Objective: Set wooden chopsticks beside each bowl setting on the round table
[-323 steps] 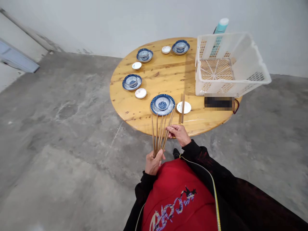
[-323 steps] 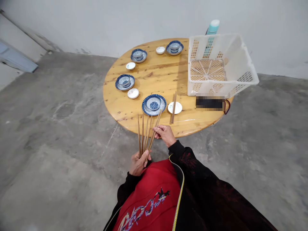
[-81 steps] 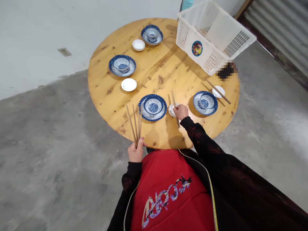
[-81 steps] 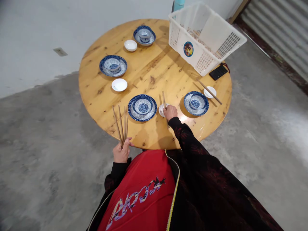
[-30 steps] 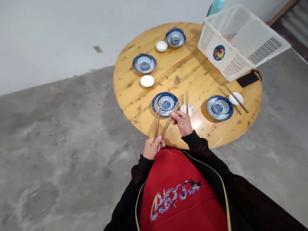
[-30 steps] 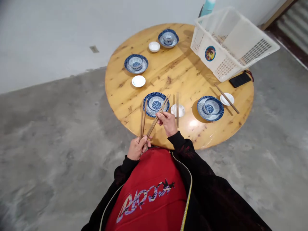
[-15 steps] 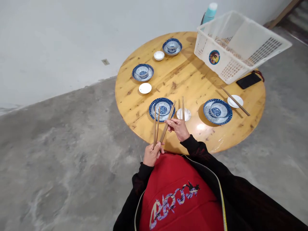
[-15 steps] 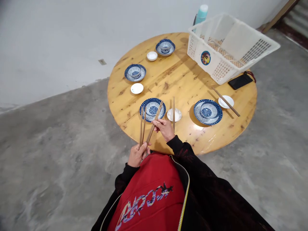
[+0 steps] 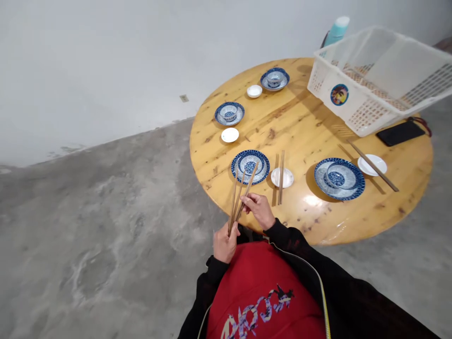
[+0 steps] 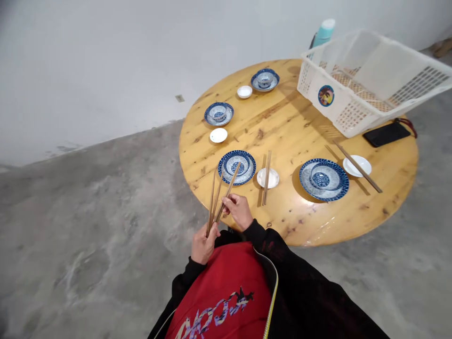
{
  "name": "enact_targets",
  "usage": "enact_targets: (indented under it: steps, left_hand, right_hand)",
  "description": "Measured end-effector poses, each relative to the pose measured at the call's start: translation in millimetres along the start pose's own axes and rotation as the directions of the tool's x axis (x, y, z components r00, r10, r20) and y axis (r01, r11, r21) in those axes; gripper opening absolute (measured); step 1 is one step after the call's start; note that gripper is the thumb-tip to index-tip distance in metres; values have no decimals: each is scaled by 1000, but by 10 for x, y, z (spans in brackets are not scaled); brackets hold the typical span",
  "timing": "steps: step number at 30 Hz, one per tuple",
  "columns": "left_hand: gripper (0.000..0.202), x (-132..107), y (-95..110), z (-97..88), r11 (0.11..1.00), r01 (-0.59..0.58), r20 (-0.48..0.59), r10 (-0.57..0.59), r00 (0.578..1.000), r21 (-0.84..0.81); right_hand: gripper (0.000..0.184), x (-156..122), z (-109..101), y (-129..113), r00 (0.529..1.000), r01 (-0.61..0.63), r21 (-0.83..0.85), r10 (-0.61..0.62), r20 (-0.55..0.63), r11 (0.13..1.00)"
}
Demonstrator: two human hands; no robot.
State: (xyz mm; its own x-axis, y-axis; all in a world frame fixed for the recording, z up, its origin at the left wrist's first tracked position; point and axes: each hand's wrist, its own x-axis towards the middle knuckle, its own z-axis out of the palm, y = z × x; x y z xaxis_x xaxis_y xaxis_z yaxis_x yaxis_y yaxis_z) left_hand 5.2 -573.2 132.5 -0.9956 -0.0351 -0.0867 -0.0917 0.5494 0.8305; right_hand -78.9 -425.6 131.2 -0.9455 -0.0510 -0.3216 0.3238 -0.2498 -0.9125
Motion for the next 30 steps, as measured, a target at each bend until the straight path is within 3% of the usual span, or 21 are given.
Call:
enact_targets:
  steps: [4, 7, 12, 16, 20, 24, 30]
  left_hand:
    - [28, -140, -96, -77, 982, -42, -89, 59, 994, 182]
    - [32, -135, -179, -101, 952, -99, -100, 132, 986, 289]
    - [35, 42, -292, -160, 905, -203, -40, 235, 971, 373]
    - [33, 218, -414, -371, 905, -260, 24, 268, 963, 337]
    - [34, 388, -632, -773, 889, -295, 50, 297, 953, 351]
    - [38, 556, -964, -1316, 891, -298, 19, 310, 951, 342]
    - [42, 745, -1526, -2182, 958, -182, -110, 210, 971, 220]
  right_hand:
    - [32, -91, 215, 133, 997, -42, 6, 42, 70, 999]
    - [30, -100, 288, 177, 997, -29, -6, 30, 71, 1000]
    - [29, -70, 346, 151, 998, 57, -19, -57, 20, 998]
    - [34, -17, 566, 127, 994, 81, -15, -82, -71, 997]
    - [34, 93, 1012, 181, 993, 83, -21, -84, -87, 996]
    - [34, 240, 1572, 300, 993, 78, -61, -83, -80, 995]
    - [35, 478, 2347, 550, 991, 45, -96, -56, -119, 994]
